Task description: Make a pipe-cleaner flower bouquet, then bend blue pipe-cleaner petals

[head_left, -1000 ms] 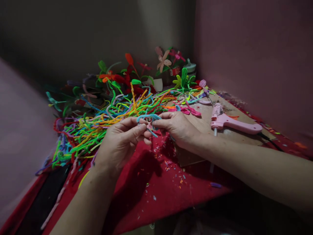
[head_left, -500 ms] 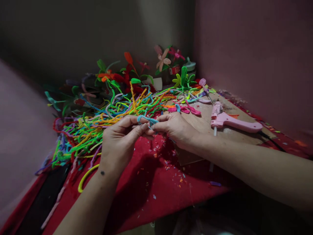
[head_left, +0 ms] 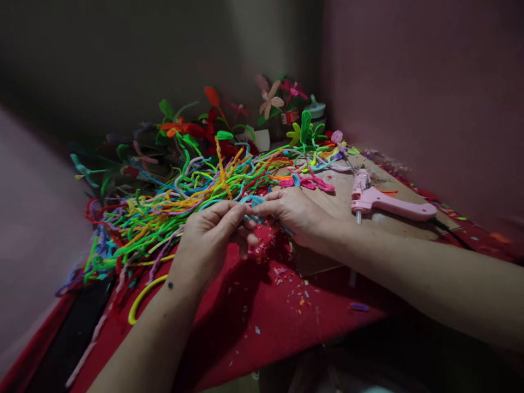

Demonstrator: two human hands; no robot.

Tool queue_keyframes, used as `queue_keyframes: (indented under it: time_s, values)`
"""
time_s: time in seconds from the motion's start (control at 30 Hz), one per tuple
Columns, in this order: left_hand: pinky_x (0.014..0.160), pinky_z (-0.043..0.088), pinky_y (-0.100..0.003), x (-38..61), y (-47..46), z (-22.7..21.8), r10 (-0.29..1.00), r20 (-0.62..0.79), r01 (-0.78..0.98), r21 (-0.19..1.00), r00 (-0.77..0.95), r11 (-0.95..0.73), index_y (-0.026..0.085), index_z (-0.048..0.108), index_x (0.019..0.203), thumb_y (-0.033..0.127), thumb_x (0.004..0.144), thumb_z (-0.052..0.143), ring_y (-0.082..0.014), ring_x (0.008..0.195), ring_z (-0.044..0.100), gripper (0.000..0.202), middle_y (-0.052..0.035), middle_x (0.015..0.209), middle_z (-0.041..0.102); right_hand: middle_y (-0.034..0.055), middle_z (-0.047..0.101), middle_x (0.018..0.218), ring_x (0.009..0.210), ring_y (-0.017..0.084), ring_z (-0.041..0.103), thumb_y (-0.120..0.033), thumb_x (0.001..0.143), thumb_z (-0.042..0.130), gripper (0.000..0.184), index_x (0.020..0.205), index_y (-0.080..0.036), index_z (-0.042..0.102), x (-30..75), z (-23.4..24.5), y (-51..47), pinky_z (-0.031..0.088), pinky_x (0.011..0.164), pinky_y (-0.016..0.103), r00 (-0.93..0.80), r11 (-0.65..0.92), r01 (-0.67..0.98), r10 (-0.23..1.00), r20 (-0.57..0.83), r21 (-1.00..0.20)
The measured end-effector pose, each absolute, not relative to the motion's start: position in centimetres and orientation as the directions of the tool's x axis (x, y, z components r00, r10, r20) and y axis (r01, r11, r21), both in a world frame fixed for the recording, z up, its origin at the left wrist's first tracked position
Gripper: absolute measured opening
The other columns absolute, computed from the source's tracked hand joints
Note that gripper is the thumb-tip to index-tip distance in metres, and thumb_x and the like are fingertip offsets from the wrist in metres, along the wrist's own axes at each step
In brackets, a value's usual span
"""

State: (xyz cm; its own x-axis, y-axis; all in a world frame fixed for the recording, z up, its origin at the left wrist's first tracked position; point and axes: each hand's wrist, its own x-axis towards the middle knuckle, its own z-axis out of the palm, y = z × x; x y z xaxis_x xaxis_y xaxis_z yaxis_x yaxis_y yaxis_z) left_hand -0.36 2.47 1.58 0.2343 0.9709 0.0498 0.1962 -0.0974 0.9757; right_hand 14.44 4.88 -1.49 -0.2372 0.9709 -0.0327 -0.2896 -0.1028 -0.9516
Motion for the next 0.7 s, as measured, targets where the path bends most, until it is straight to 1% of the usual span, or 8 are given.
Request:
queue_keyframes:
  time_s: [0.13,0.27,0.37,0.43,0.5,0.57,0.63,0.7]
  values:
    - [0.033,0.038,-0.017,-0.4,2.6,1.4,0.979,-0.030,0.124,0.992,0.203,0.004,0.013,0.059,0.073,0.025,0.073,0.067,-0.0095,0.040,0.054,0.014,0.0015,0.057,0.061,-0.0059,0.039,0.042,0.040,0.006,0.029,-0.014,0.061,0.062,0.018,0.048,-0.015,0.050,14.3,-1.6,4.8,0.018,0.044,0.026,-0.267,-0.108,-0.295,0.963,-0.027,-0.949]
    - [0.035,0.034,-0.015,-0.2,2.5,0.9,0.991,0.001,0.092,0.996,0.138,-0.014,0.014,0.057,0.066,0.019,0.065,0.074,-0.0046,0.037,0.045,0.018,0.0058,0.051,0.054,-0.0069,0.037,0.041,0.039,0.005,0.028,-0.011,0.057,0.062,0.020,0.045,-0.015,0.047,14.2,-1.6,4.6,0.017,0.042,0.025,-0.291,-0.148,-0.342,0.956,-0.045,-0.928]
    - [0.034,0.030,-0.014,0.1,2.5,0.8,0.996,0.021,0.132,0.991,0.089,-0.033,0.015,0.054,0.064,0.019,0.062,0.075,-0.0028,0.035,0.040,0.022,0.0078,0.047,0.049,-0.0069,0.037,0.041,0.038,0.005,0.031,-0.007,0.055,0.060,0.023,0.044,-0.016,0.043,14.1,-1.5,4.6,0.019,0.041,0.024,-0.310,-0.211,-0.389,0.947,-0.088,-0.897]
    - [0.034,0.029,-0.014,0.3,2.5,0.9,0.998,0.028,0.166,0.985,0.055,-0.037,0.015,0.052,0.064,0.019,0.059,0.077,-0.0028,0.035,0.039,0.026,0.0084,0.047,0.048,-0.0065,0.039,0.042,0.039,0.005,0.034,-0.006,0.055,0.060,0.023,0.045,-0.016,0.043,14.1,-1.4,4.6,0.022,0.041,0.023,-0.317,-0.241,-0.419,0.942,-0.107,-0.875]
    - [0.034,0.031,-0.015,0.4,2.6,0.9,1.000,0.022,0.162,0.986,0.021,-0.025,0.016,0.052,0.069,0.019,0.056,0.080,-0.0033,0.036,0.042,0.031,0.0086,0.050,0.051,-0.0058,0.043,0.043,0.039,0.005,0.037,-0.006,0.057,0.061,0.020,0.048,-0.015,0.046,14.1,-1.3,4.7,0.025,0.041,0.022,-0.333,-0.272,-0.441,0.935,-0.125,-0.855]
    - [0.037,0.036,-0.016,0.4,2.7,0.8,0.999,0.017,0.097,0.995,0.047,-0.021,0.017,0.054,0.080,0.019,0.055,0.081,-0.0051,0.041,0.048,0.037,0.0069,0.062,0.058,-0.0039,0.048,0.046,0.040,0.006,0.041,-0.008,0.061,0.062,0.014,0.053,-0.014,0.051,14.1,-1.2,4.8,0.029,0.041,0.021,-0.376,-0.310,-0.450,0.916,-0.137,-0.837]
    - [0.046,0.046,-0.019,0.5,2.8,0.5,0.987,0.016,0.016,1.000,0.161,-0.019,0.018,0.056,0.093,0.019,0.058,0.079,-0.0088,0.053,0.058,0.042,0.0032,0.077,0.064,-0.0024,0.051,0.048,0.040,0.007,0.043,-0.010,0.064,0.061,0.010,0.057,-0.013,0.054,14.3,-1.1,5.0,0.032,0.041,0.021,-0.418,-0.342,-0.457,0.898,-0.141,-0.821]
    - [0.060,0.052,-0.023,0.7,2.9,0.2,0.966,0.022,-0.004,1.000,0.259,-0.022,0.017,0.057,0.097,0.018,0.062,0.076,-0.0125,0.068,0.064,0.040,-0.0003,0.085,0.067,-0.0021,0.052,0.048,0.039,0.007,0.043,-0.011,0.066,0.060,0.010,0.057,-0.013,0.054,14.4,-1.1,5.2,0.031,0.039,0.020,-0.418,-0.359,-0.452,0.894,-0.162,-0.816]
